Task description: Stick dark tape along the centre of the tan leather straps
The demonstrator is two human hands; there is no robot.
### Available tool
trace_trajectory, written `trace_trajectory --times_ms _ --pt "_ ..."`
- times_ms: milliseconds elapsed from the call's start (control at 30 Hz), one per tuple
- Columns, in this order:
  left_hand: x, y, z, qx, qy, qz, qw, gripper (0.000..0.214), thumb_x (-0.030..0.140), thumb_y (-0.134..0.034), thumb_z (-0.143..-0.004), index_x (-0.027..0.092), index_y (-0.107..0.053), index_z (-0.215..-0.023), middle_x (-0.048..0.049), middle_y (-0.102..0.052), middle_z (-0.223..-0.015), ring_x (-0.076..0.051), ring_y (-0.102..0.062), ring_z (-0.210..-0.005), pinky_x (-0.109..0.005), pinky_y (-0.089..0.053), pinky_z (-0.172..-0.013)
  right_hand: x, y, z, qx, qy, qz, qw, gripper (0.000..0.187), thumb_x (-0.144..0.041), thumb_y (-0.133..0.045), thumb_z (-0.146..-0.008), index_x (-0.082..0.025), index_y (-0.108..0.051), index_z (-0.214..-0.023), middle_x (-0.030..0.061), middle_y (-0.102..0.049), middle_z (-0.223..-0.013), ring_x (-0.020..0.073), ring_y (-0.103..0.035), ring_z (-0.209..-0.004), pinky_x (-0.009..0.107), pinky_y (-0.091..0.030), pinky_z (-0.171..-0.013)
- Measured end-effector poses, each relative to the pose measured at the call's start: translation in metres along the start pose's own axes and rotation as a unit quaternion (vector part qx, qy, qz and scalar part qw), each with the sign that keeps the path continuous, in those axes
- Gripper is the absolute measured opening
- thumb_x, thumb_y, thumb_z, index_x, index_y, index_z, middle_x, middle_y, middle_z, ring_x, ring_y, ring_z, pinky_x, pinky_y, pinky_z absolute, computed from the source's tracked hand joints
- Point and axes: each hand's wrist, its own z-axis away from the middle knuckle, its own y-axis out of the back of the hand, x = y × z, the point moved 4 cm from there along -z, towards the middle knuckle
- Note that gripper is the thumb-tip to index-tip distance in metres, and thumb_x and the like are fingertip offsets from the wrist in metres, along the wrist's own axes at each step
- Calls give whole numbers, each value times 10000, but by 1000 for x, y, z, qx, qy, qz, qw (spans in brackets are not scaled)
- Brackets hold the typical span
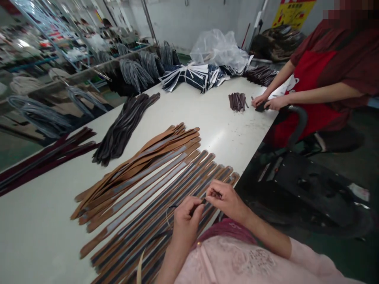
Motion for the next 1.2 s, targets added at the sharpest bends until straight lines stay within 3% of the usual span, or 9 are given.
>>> trace_trajectory --times_ms 133,267,367,500,667,800,1000,1200 --pt "-35 -9 5 -40 88 10 995 172 306 -525 -752 168 -588 -671 4 -534 -629 -114 -504 -585 -226 -390 -569 35 -10 12 1 -62 -3 998 128 -176 -495 -750 -170 -480 -623 -25 -438 -622 83 -417 -572 199 -326 -526" --pt "-67 3 5 -60 194 49 978 200 354 -566 -705 160 -583 -659 41 -477 -521 -87 -433 -460 -210 -351 -474 65 -1 -8 53 -78 57 994 134 -188 -461 -769 -176 -459 -637 -18 -438 -638 91 -413 -582 209 -330 -547" --pt "-89 30 1 -66 251 70 963 236 385 -585 -683 150 -574 -663 61 -425 -466 -71 -379 -410 -196 -304 -422 86 14 -39 91 -59 140 984 127 -200 -448 -775 -181 -449 -649 -11 -440 -645 102 -409 -598 225 -327 -579" --pt "-121 81 -12 -41 302 71 950 293 429 -622 -641 144 -569 -687 72 -406 -429 -60 -338 -390 -183 -260 -399 118 19 -89 96 -60 193 975 116 -196 -431 -765 -179 -452 -652 -13 -451 -631 99 -405 -589 222 -319 -579" --pt "-170 142 -33 -13 339 53 939 388 487 -653 -578 130 -574 -708 82 -378 -390 -51 -291 -376 -171 -210 -390 166 -8 -159 18 -110 225 968 124 -196 -441 -726 -162 -491 -618 -24 -456 -567 86 -401 -563 204 -282 -546" --pt "-216 172 -51 4 348 12 937 423 547 -625 -556 144 -584 -675 81 -363 -377 -65 -286 -370 -187 -215 -380 203 -28 -205 -35 -180 281 942 165 -233 -432 -730 -150 -553 -654 -5 -519 -585 93 -419 -563 206 -269 -533" --pt "-264 178 -76 -19 303 -49 951 376 529 -596 -560 159 -621 -621 16 -575 -562 -141 -510 -574 -221 -404 -560 234 -37 -230 -106 -243 349 899 206 -245 -433 -737 -145 -612 -749 42 -614 -730 117 -496 -652 205 -300 -569" --pt "-284 172 -77 -20 295 -69 953 370 518 -553 -594 158 -628 -639 -5 -611 -607 -187 -554 -660 -260 -426 -642 235 -40 -231 -111 -261 386 878 256 -253 -399 -783 -141 -625 -824 62 -645 -791 127 -542 -684 203 -327 -581"
